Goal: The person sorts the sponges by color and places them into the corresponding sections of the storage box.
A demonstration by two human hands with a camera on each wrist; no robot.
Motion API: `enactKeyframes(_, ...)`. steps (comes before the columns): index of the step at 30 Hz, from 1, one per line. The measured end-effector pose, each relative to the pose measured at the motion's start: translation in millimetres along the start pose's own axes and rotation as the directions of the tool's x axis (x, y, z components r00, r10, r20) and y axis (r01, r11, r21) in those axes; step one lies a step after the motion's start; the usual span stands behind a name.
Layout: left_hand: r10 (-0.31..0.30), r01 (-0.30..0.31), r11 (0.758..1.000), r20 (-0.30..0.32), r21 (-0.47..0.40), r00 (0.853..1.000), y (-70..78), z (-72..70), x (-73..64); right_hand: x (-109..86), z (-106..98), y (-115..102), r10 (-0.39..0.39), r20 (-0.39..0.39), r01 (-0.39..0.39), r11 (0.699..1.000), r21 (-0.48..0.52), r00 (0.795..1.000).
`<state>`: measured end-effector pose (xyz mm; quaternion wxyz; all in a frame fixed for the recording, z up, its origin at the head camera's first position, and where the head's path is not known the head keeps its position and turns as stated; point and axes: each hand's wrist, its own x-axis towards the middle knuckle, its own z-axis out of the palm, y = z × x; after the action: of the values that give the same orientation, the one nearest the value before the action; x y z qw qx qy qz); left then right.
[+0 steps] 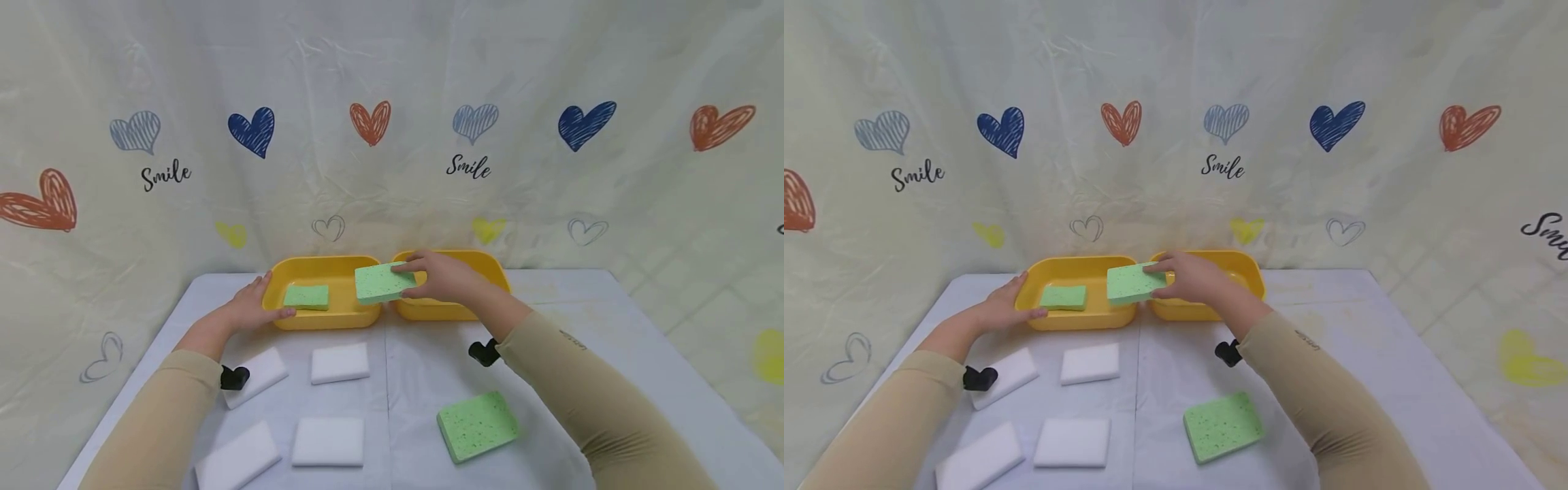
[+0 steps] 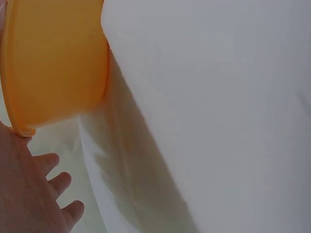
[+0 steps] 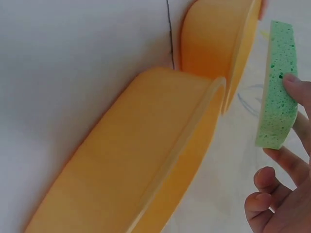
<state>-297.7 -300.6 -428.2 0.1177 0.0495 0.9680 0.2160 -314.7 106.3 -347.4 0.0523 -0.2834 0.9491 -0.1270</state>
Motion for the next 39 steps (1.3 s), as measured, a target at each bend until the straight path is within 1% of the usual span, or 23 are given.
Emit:
enactKeyframes(2,-0.003,0.003,1.000,-0.001,-0.002,1.000,0.2,0.1,0.1,9.7,1.4,-6.1,-0.013,0.011,0.013,1.000,-0.026,1.000)
enactKeyframes(6,-0.011,0.011,1.000,0.002,0.001,1.000,0.6,0.2,0.2,28.2,6.2,-18.4,-0.006,0.039,0.009,0.997,-0.078,0.999)
enactKeyframes(12,-0.019,0.019,1.000,0.008,-0.005,1.000,1.9,0.7,0.5,52.9,16.2,-37.1,0.051,0.093,-0.038,0.990,-0.135,0.994)
enactKeyframes(16,-0.020,0.020,1.000,0.005,-0.004,1.000,2.5,2.1,1.9,65.2,23.7,-47.1,0.102,0.122,-0.083,0.985,-0.150,0.987)
enactKeyframes(19,-0.017,0.017,1.000,0.000,0.001,1.000,2.4,3.0,3.0,70.1,28.0,-52.8,0.119,0.128,-0.098,0.982,-0.163,0.985)
enactKeyframes(25,-0.020,0.020,1.000,0.000,0.002,1.000,0.8,3.8,3.7,73.0,37.3,-59.9,0.146,0.124,-0.124,0.978,-0.168,0.982)
enactKeyframes(27,-0.020,0.020,1.000,0.001,0.002,1.000,1.1,3.3,3.2,74.3,41.4,-61.8,0.152,0.123,-0.127,0.974,-0.190,0.981)
enactKeyframes(30,-0.019,0.019,1.000,0.001,0.004,1.000,2.2,2.0,1.6,76.5,46.6,-66.6,0.146,0.123,-0.114,0.964,-0.240,0.982)
enactKeyframes(34,-0.019,0.019,1.000,0.001,0.006,1.000,3.1,-0.7,-0.3,80.8,51.5,-73.8,0.120,0.119,-0.079,0.951,-0.300,0.986)
enactKeyframes(39,-0.015,0.015,1.000,0.001,0.005,1.000,3.5,-1.5,-1.2,84.7,55.8,-77.3,0.106,0.109,-0.067,0.946,-0.318,0.988)
